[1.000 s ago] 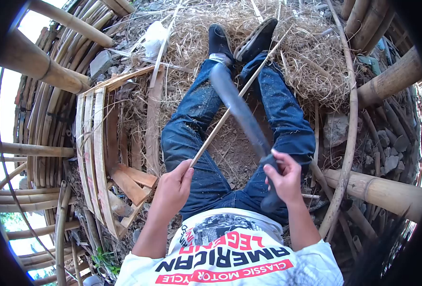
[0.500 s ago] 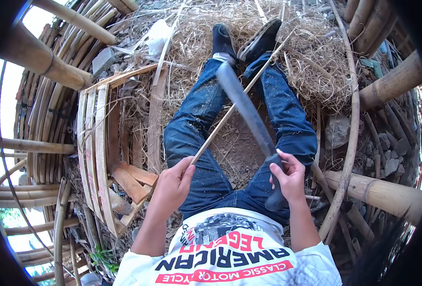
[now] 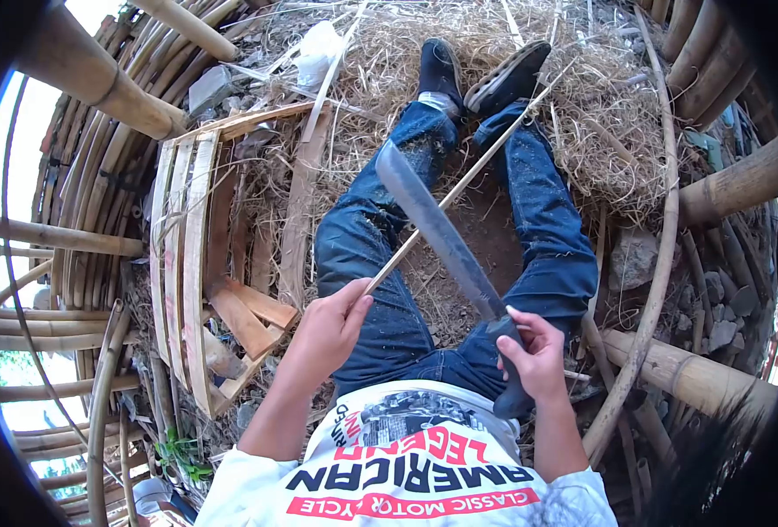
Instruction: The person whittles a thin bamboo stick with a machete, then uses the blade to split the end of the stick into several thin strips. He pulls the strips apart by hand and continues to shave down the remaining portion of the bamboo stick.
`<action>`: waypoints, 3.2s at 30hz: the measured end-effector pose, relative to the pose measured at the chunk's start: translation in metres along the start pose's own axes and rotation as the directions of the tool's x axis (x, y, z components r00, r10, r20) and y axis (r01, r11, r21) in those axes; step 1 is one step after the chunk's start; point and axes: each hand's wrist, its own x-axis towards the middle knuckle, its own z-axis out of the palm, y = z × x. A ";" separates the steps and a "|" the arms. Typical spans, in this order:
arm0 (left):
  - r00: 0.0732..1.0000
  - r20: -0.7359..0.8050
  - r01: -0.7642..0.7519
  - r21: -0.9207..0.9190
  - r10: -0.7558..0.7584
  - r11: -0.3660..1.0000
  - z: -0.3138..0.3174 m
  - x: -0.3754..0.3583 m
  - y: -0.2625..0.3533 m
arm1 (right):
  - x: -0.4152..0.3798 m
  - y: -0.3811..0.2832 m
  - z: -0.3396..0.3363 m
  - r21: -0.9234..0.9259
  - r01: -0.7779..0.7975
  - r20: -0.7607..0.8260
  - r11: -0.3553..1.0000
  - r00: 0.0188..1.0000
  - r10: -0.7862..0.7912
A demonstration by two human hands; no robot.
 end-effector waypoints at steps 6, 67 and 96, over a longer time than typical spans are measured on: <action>1.000 -0.021 -0.021 -0.019 0.021 1.000 0.001 -0.001 -0.002 | 0.004 0.000 0.003 0.035 0.002 -0.100 0.999 0.995 0.002; 0.993 -0.122 -0.014 -0.033 0.010 0.999 0.010 0.006 -0.024 | -0.032 0.009 0.026 -0.023 0.025 0.013 0.999 1.000 -0.025; 0.995 0.084 0.073 -0.260 -0.053 0.963 0.005 0.002 -0.030 | -0.008 0.012 0.022 -0.041 0.067 -0.148 0.997 0.986 -0.073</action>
